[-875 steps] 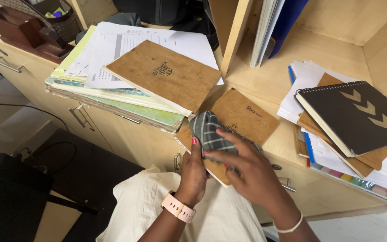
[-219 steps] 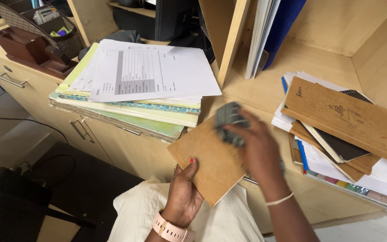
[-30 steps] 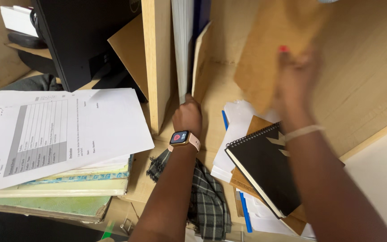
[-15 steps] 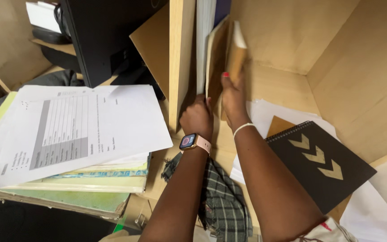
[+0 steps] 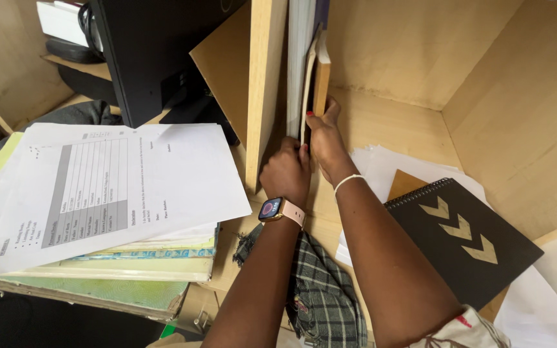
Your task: The person wipes the covers of several notebooks using a cloth and then stacks the notebooks and loose papers on a shelf.
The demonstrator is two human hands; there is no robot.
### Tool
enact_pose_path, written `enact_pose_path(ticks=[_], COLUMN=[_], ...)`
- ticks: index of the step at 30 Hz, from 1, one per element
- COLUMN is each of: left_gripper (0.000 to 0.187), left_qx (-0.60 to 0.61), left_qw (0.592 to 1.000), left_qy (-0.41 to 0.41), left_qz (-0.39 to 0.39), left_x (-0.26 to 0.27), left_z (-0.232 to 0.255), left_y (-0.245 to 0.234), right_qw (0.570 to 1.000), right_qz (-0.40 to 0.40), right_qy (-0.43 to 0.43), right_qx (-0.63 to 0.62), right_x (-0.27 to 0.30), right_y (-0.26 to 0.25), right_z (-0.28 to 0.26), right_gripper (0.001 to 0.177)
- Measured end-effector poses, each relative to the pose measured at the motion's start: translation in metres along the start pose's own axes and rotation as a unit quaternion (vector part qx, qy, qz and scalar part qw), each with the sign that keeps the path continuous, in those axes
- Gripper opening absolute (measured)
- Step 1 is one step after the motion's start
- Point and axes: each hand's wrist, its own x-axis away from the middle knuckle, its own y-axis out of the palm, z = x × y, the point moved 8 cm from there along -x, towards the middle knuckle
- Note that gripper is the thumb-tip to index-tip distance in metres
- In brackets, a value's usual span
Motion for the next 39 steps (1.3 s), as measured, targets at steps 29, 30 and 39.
enact_pose_path(ticks=[29, 30, 39], left_gripper=[0.033, 0.039, 0.066], left_qx=[0.046, 0.037, 0.042], left_qw=[0.988, 0.979, 0.976], left_qy=[0.127, 0.17, 0.205], left_qz=[0.077, 0.107, 0.059], left_x=[0.013, 0.018, 0.011], left_z=[0.016, 0.023, 0.031], left_y=[-0.012, -0.018, -0.011], right_qw=[0.84, 0.826, 0.777], right_qz=[-0.132, -0.152, -0.24], right_qy=[0.073, 0.078, 0.043], right_qx=[0.522, 0.537, 0.581], right_x=[0.013, 0.015, 0.056], right_y=[-0.012, -0.013, -0.053], right_z=[0.059, 0.056, -0.016], right_gripper=[0.084, 0.088, 0.088])
